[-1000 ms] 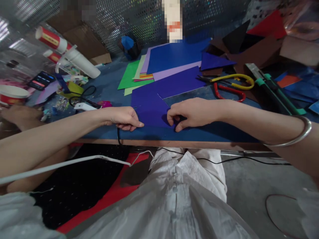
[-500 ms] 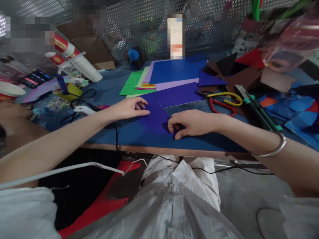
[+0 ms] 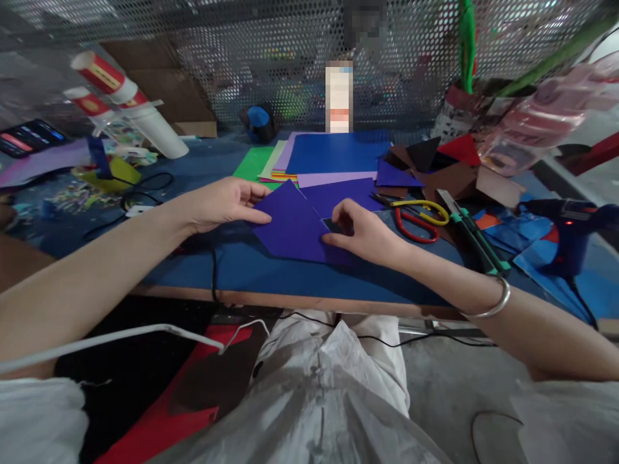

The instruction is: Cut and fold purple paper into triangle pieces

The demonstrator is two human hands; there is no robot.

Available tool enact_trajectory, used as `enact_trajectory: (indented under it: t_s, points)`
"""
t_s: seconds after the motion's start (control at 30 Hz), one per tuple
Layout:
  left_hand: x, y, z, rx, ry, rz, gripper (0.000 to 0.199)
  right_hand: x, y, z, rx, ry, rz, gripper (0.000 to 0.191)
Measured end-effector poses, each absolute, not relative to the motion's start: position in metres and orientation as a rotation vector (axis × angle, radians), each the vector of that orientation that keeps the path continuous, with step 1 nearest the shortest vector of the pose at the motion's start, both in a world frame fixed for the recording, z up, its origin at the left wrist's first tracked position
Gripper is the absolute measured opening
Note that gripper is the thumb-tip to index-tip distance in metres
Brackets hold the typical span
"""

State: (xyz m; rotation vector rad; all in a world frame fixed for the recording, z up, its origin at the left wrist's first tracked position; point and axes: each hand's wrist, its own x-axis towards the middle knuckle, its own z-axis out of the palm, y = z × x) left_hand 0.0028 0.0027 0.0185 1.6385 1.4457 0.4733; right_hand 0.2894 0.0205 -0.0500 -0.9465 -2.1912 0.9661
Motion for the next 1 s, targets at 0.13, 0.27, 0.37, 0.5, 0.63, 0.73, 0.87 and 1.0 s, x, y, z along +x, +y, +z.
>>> enact_trajectory:
  t_s: [0.13,0.27,0.37,0.5,0.63,0.73,0.87,1.0]
  points:
    - [0.019,-0.011,0.033,1.690,1.363,0.598,0.043,0.286,0.020,-0.055,-0.856,-1.988,1.095,0.044]
    - [0.043,-0.026,0.042,1.969,1.355,0.913,0.033,0.285,0.019,-0.048,-0.687,-1.860,1.266,0.030]
    - [0.052,-0.027,0.036,1.967,1.217,1.150,0.046,0.286,0.021,-0.043,-0.709,-1.720,1.181,0.028]
    - [0.051,-0.015,0.019,2.040,1.168,1.189,0.046,0.289,0.024,-0.043,-0.761,-1.673,0.943,0.022]
    - [0.045,-0.007,0.004,2.419,1.152,1.172,0.015,0.295,0.022,-0.045,-0.623,-1.798,0.752,0.008]
    - [0.038,-0.007,-0.010,2.681,1.015,1.113,0.016,0.302,0.022,-0.048,-0.546,-2.028,0.634,0.013]
    - [0.032,-0.018,-0.038,2.935,1.074,0.883,0.024,0.309,0.026,-0.053,-0.552,-2.457,0.456,0.029]
    - [0.034,-0.034,-0.057,3.120,0.871,0.769,0.036,0.312,0.024,-0.054,-0.510,-2.710,0.337,0.034]
